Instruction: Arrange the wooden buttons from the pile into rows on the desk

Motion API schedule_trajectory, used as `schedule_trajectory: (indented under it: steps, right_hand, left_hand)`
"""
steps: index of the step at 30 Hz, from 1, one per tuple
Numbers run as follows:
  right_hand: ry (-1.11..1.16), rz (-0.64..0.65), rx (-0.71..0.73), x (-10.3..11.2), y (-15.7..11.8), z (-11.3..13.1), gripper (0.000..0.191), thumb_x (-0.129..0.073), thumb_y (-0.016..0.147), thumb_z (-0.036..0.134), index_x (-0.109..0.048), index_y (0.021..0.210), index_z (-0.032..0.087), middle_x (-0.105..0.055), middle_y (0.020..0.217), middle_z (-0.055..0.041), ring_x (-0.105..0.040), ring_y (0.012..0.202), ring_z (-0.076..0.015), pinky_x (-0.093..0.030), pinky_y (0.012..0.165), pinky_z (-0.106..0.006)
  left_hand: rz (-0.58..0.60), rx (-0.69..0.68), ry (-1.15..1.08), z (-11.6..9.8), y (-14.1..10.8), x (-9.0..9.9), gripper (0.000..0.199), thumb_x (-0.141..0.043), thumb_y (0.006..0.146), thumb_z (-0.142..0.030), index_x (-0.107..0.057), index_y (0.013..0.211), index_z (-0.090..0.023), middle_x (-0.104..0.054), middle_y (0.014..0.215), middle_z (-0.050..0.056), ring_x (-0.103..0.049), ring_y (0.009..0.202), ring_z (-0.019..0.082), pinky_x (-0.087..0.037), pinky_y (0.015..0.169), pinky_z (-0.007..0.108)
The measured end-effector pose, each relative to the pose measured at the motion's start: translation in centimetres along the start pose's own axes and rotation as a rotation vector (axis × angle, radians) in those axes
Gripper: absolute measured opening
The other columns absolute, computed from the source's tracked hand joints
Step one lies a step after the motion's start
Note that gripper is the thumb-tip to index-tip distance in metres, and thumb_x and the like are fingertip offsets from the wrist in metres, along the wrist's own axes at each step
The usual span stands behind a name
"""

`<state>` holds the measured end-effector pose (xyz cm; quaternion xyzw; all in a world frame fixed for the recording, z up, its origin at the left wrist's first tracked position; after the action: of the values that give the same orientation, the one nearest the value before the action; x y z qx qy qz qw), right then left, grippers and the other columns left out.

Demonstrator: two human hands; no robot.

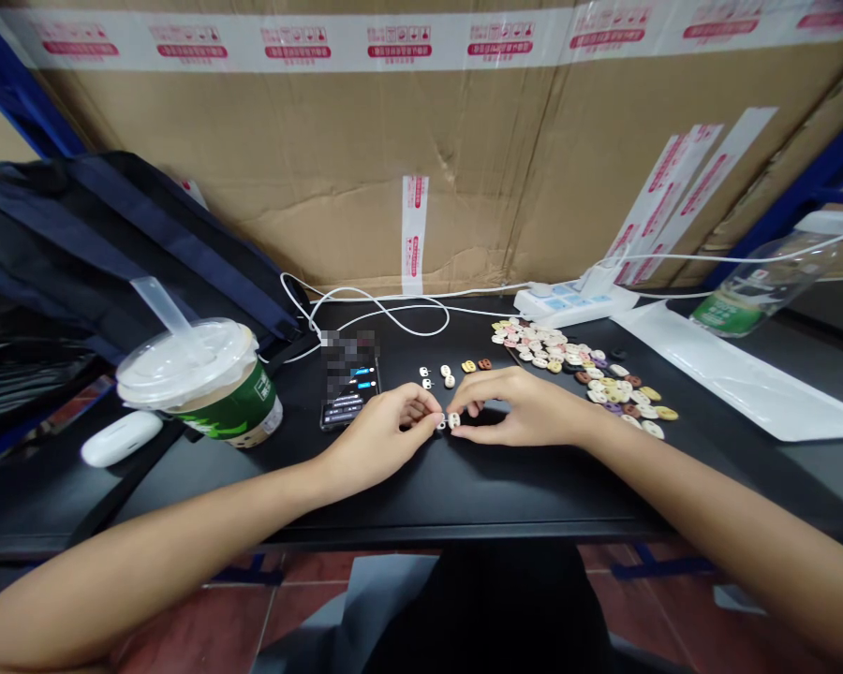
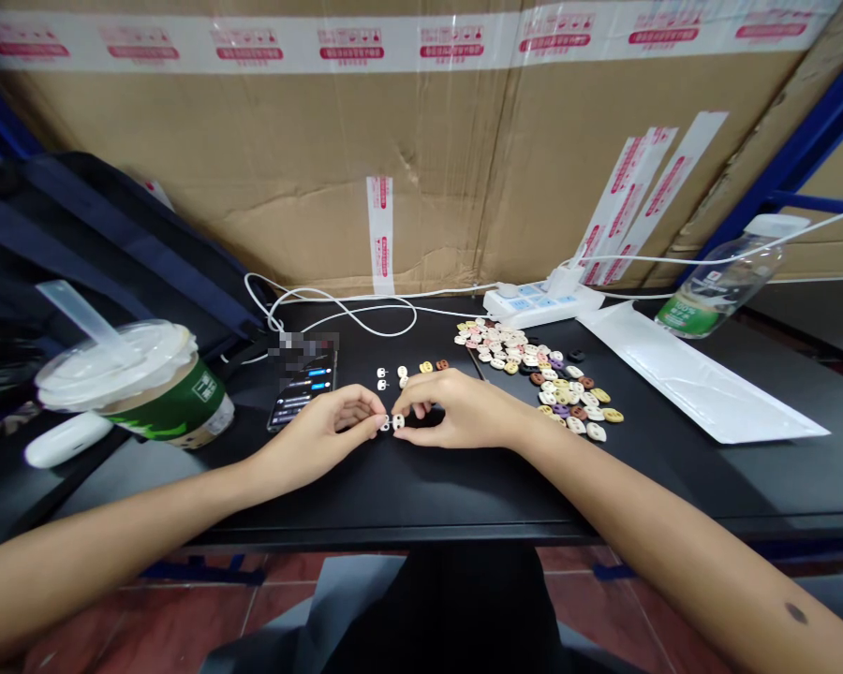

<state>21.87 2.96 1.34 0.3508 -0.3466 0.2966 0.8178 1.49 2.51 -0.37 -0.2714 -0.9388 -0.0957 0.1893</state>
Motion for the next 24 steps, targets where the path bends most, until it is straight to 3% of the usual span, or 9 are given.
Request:
schedule_trajectory:
  steps: [13,24]
  right_hand:
    - [0.062,-0.027,0.013,-0.2,0.0,0.4,0.017,-0.068,0.086,0.021,-0.074,0.101,0.018,-0.072,0.082,-0.0041,-0.066,0.070,-0.0145,-0.055,0.069,-0.028]
    - [0.159,-0.078,-0.011,-0.8,-0.1,0.2,0.008,-0.072,0.083,0.025,-0.073,0.082,0.017,-0.074,0.078,-0.0044,-0.066,0.065,-0.0137,-0.056,0.063,-0.027]
  left_hand:
    - [-0.009,0.096,-0.179,0.2,-0.3,-0.7,0.018,-0.066,0.088,-0.030,-0.060,0.093,-0.014,-0.068,0.077,0.003,-0.068,0.073,0.015,-0.055,0.071,0.029]
    - [-0.037,0.163,-0.410,0.5,0.1,-1.0,0.018,-0.075,0.082,-0.024,-0.063,0.088,-0.011,-0.070,0.077,0.003,-0.070,0.075,0.014,-0.058,0.079,0.031]
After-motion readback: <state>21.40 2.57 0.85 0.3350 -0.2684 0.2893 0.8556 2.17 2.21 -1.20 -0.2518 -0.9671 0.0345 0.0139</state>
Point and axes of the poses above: each hand's wrist, its own y-axis towards the middle knuckle, its own x-axis out of the back of the hand, z = x × y, the point moved 2 cm from there along y, towards the middle knuckle
